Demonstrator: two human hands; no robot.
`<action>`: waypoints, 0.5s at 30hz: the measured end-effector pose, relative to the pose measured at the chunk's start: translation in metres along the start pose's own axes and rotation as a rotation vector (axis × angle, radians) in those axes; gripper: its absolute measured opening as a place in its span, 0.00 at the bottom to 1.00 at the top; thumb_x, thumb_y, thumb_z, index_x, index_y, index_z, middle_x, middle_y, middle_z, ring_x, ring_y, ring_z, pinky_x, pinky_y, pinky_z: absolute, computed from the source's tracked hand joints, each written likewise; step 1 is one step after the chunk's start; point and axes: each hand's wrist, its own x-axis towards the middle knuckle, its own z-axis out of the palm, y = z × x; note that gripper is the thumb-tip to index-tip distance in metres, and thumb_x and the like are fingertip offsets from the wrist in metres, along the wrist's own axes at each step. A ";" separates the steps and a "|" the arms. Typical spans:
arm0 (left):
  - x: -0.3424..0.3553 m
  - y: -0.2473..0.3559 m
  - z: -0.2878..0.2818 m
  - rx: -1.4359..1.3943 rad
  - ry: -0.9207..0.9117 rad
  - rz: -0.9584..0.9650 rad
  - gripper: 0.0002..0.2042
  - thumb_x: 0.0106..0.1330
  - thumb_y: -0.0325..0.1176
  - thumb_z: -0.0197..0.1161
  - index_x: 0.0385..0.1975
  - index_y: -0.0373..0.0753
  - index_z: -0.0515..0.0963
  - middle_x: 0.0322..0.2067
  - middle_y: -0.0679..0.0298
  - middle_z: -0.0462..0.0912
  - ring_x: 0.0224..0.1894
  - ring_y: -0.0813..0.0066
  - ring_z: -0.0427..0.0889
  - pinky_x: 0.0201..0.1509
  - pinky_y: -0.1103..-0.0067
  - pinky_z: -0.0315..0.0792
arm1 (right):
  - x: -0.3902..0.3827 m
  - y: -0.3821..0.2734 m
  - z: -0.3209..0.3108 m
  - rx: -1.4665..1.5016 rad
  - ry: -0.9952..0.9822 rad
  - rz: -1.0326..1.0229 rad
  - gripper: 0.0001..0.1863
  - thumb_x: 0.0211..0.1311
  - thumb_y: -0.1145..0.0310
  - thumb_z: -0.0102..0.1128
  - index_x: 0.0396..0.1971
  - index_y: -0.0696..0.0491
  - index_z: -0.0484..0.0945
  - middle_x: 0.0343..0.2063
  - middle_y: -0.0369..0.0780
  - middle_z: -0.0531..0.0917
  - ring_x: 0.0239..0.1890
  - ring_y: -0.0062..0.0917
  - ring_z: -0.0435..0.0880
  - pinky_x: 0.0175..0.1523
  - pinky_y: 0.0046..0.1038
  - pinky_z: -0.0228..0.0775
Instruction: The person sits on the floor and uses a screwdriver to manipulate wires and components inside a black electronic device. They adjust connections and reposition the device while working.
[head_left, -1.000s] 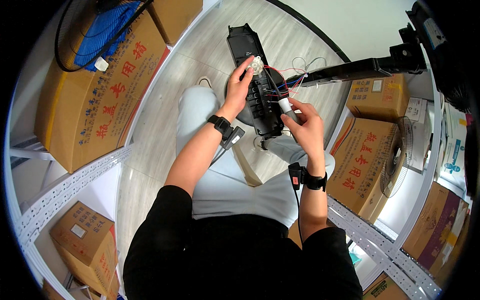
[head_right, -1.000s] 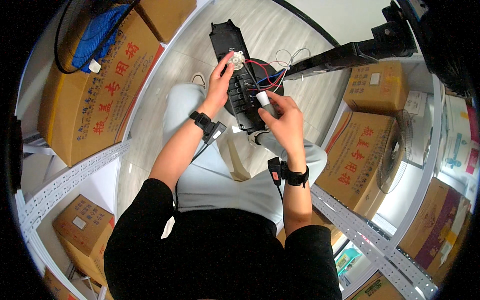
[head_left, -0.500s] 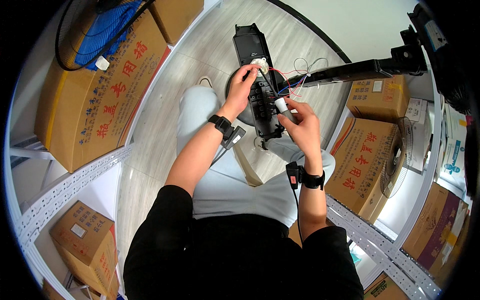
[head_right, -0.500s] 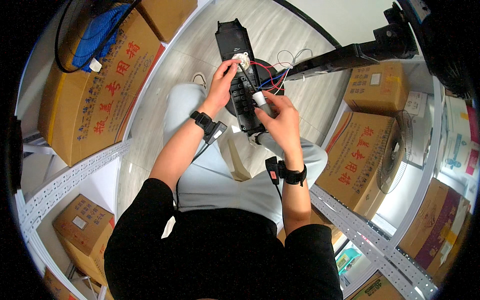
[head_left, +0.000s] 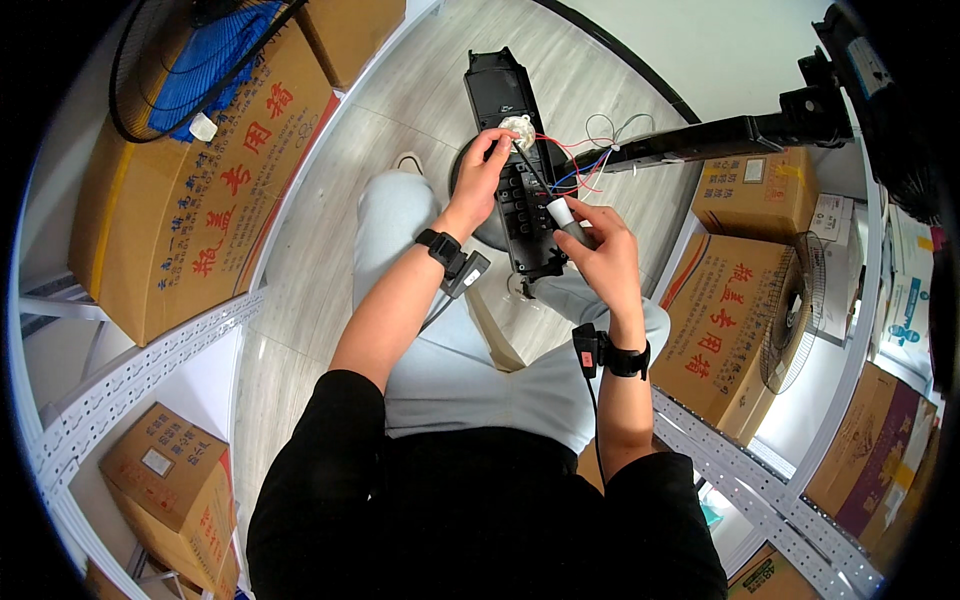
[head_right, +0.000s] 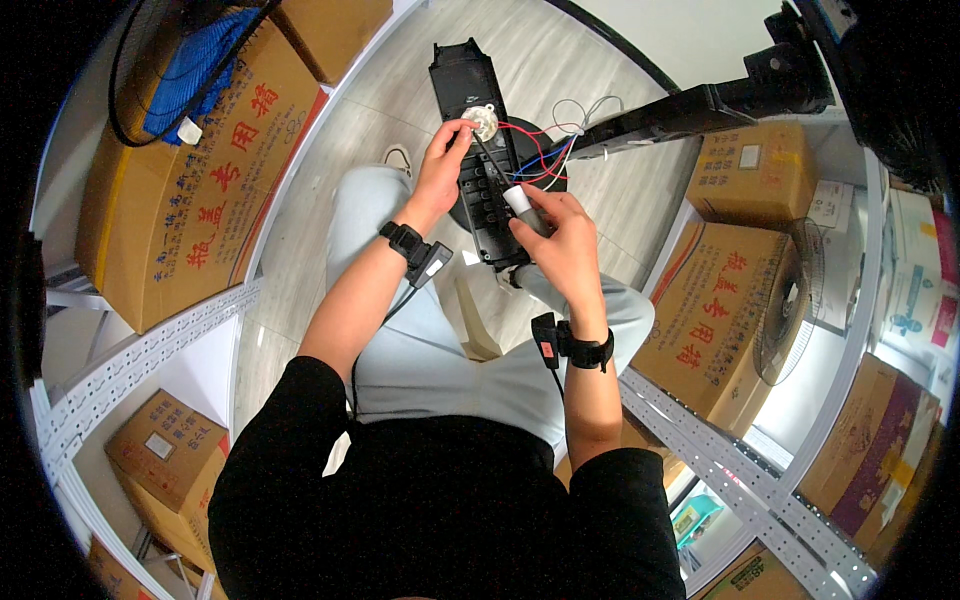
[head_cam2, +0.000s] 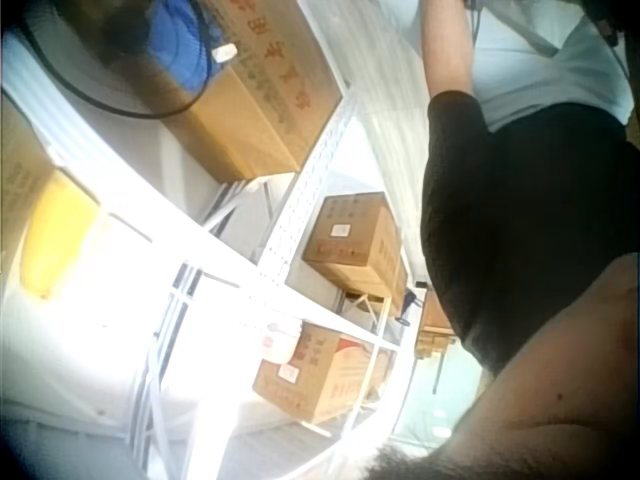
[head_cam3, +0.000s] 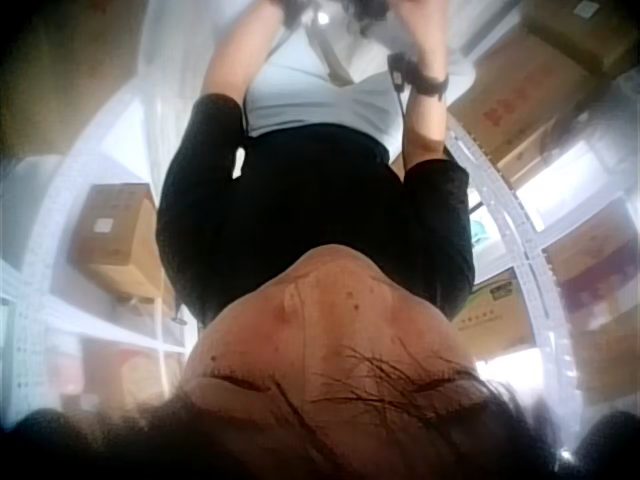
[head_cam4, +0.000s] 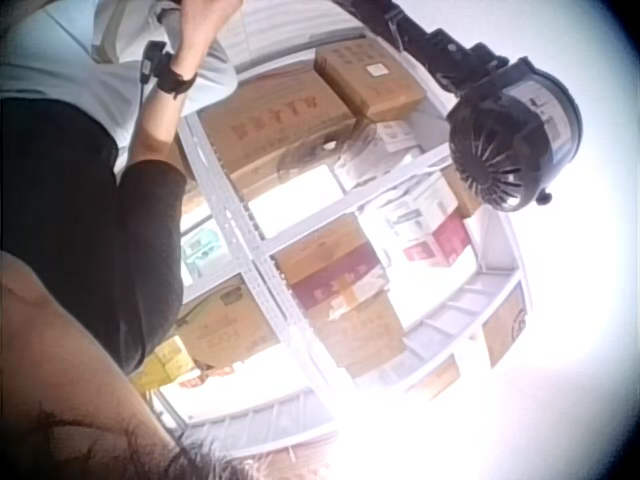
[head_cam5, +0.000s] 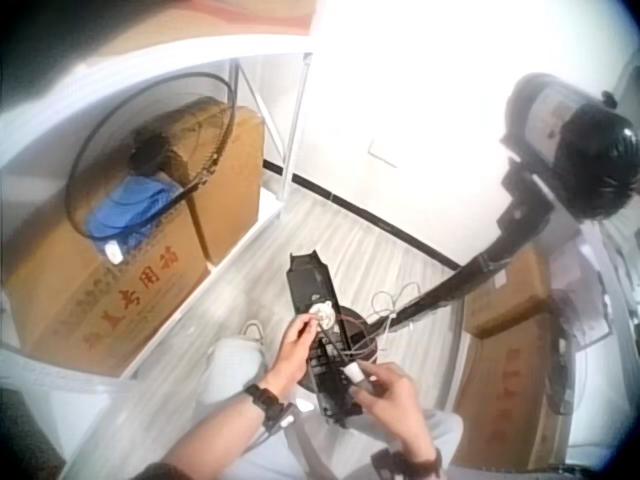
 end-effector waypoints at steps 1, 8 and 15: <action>0.000 0.000 0.000 0.000 -0.003 0.003 0.08 0.74 0.36 0.54 0.43 0.40 0.76 0.42 0.71 0.77 0.47 0.83 0.70 0.55 0.83 0.62 | 0.000 0.001 0.000 0.005 -0.002 0.004 0.23 0.49 0.70 0.68 0.49 0.53 0.81 0.35 0.42 0.81 0.32 0.28 0.82 0.40 0.27 0.74; 0.001 -0.003 0.000 -0.011 -0.032 -0.015 0.09 0.74 0.37 0.53 0.43 0.40 0.76 0.41 0.72 0.76 0.45 0.84 0.69 0.53 0.84 0.62 | 0.002 0.009 -0.001 0.011 0.015 -0.004 0.22 0.49 0.70 0.68 0.49 0.53 0.81 0.36 0.43 0.81 0.34 0.30 0.82 0.41 0.27 0.74; 0.001 -0.002 -0.001 -0.040 -0.027 -0.005 0.08 0.74 0.37 0.52 0.42 0.40 0.75 0.40 0.72 0.75 0.45 0.85 0.68 0.52 0.84 0.62 | -0.001 -0.002 -0.004 -0.001 0.017 -0.006 0.22 0.50 0.70 0.68 0.48 0.54 0.81 0.35 0.42 0.81 0.32 0.28 0.83 0.40 0.26 0.75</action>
